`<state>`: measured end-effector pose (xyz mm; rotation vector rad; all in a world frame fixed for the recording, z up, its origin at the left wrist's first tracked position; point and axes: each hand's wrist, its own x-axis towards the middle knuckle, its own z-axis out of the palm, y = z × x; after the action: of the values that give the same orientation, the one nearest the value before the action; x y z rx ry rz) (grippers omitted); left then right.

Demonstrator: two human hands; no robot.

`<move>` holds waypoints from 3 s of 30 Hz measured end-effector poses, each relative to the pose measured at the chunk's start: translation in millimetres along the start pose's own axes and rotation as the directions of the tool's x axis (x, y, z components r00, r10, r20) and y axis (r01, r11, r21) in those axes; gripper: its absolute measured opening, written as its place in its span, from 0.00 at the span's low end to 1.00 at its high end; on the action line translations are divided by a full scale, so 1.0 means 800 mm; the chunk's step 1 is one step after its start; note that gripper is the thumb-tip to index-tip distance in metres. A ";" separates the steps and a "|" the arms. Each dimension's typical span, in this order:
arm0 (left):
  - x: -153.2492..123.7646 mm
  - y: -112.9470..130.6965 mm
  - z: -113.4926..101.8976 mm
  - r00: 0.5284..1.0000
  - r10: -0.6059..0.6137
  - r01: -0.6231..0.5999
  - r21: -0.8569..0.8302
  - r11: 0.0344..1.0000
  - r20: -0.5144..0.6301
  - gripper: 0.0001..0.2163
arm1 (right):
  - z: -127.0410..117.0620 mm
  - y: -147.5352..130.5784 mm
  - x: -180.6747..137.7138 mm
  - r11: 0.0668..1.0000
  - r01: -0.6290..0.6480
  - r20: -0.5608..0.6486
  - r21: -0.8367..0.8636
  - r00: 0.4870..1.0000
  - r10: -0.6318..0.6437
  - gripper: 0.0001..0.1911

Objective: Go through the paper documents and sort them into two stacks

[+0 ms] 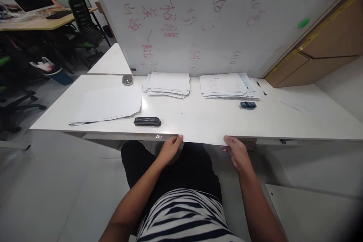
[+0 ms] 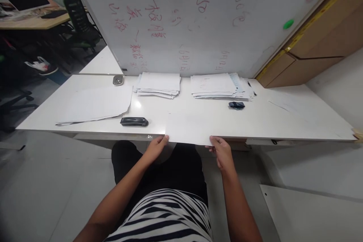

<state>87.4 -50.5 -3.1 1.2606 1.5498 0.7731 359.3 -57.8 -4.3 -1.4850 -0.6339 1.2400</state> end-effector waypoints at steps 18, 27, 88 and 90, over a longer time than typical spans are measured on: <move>-0.053 0.025 -0.066 0.600 0.797 -0.627 0.582 0.518 -0.062 0.05 | 0.052 -0.060 -0.020 0.914 0.406 0.150 0.020 0.902 -0.404 0.21; -0.010 0.085 -0.082 0.817 0.457 -0.437 0.140 0.889 -0.351 0.20 | 0.116 -0.076 0.014 0.782 0.621 0.241 -0.055 0.768 -0.593 0.25; 0.071 0.008 -0.157 0.763 0.510 -0.096 0.711 0.697 -0.397 0.23 | 0.100 -0.014 -0.071 0.996 -0.038 0.231 -0.078 0.971 0.055 0.21; 0.071 0.007 -0.157 0.766 0.516 -0.096 0.725 0.682 -0.384 0.22 | 0.099 -0.016 -0.071 0.996 -0.057 0.220 -0.068 0.973 0.071 0.20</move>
<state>-28.6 17.4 28.9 2.0210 2.2611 0.8978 270.4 -73.7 35.4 -1.4375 -0.7837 1.4621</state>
